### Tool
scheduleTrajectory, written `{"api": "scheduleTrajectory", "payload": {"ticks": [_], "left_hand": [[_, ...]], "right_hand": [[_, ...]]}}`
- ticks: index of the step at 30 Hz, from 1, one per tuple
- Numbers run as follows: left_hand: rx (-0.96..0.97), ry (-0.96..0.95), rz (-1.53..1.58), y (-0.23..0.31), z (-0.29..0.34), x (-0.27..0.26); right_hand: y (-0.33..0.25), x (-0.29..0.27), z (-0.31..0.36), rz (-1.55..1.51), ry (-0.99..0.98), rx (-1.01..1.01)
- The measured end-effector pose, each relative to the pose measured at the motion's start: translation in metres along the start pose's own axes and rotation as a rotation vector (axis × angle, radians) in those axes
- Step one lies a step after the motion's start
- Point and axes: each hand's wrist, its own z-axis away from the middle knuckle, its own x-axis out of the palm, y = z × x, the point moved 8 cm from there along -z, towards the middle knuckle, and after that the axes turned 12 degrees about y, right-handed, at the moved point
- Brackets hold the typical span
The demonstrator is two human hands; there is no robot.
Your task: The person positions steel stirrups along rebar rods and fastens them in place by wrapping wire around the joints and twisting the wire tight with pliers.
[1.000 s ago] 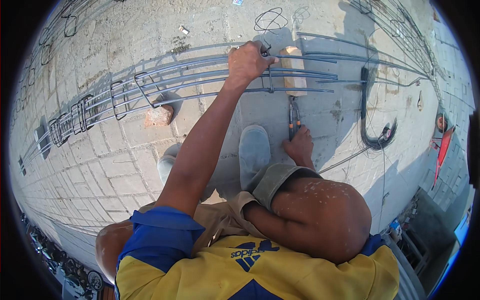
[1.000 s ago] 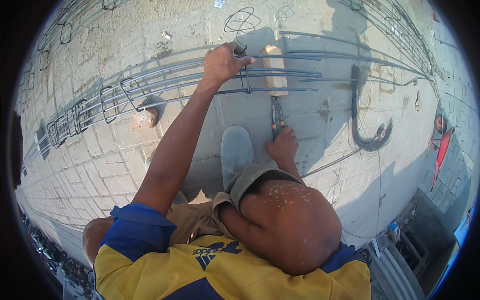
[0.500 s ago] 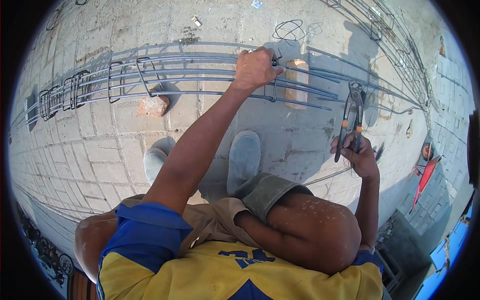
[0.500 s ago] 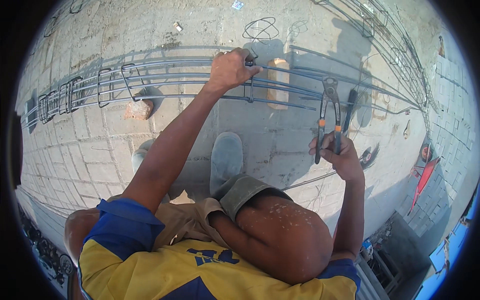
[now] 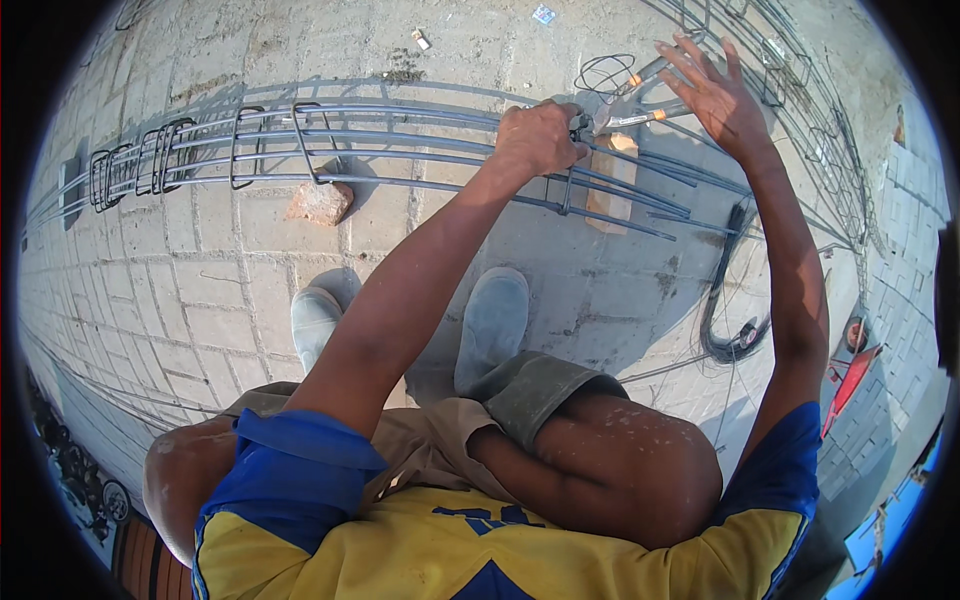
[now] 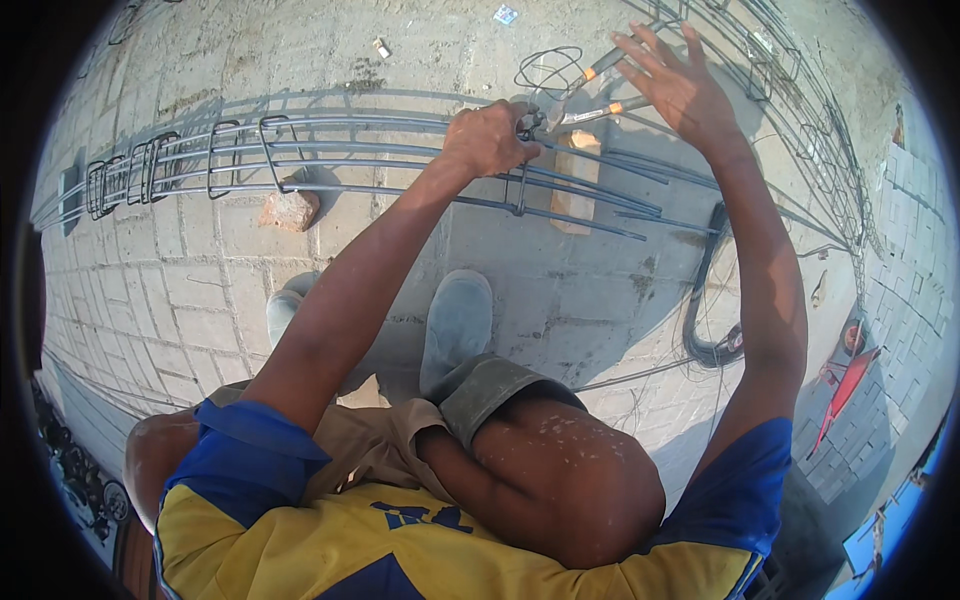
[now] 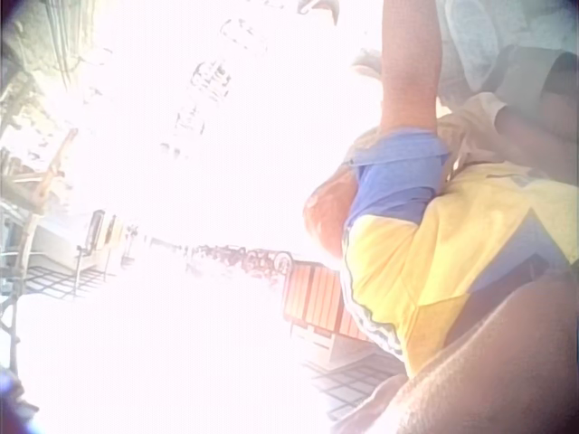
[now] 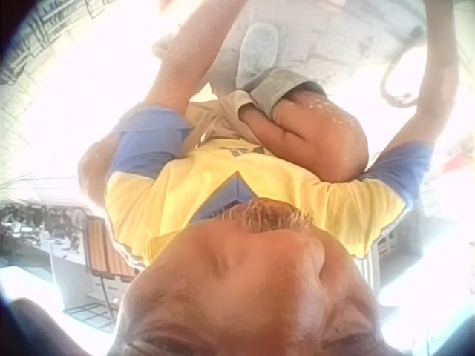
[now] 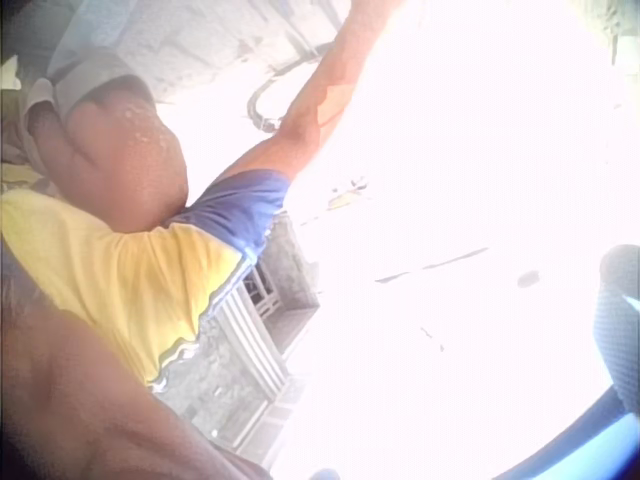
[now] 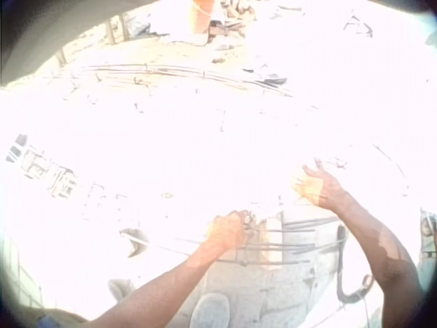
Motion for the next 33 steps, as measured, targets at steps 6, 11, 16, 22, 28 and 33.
{"api": "scheduleTrajectory", "payload": {"ticks": [6,11,16,22,28,33], "left_hand": [[-0.03,-0.021,0.027,0.0,-0.002,-0.002],[-0.023,-0.031,0.019,0.003,-0.003,0.0],[-0.044,-0.012,0.01,-0.001,0.002,-0.001],[0.007,0.094,0.008,-0.004,0.009,-0.005],[0.233,0.089,-0.018,-0.009,0.007,0.005],[0.269,0.035,-0.03,-0.007,0.009,0.006]], "right_hand": [[-0.004,0.002,-0.009,0.02,0.015,-0.043],[0.004,0.007,-0.018,-0.041,-0.002,-0.082],[0.008,-0.014,-0.049,-0.123,-0.158,-0.102],[0.01,0.002,-0.039,-0.288,-0.786,0.156],[-0.017,0.022,0.046,-0.632,-0.754,0.432],[-0.022,0.041,0.059,-0.656,-0.781,0.529]]}}
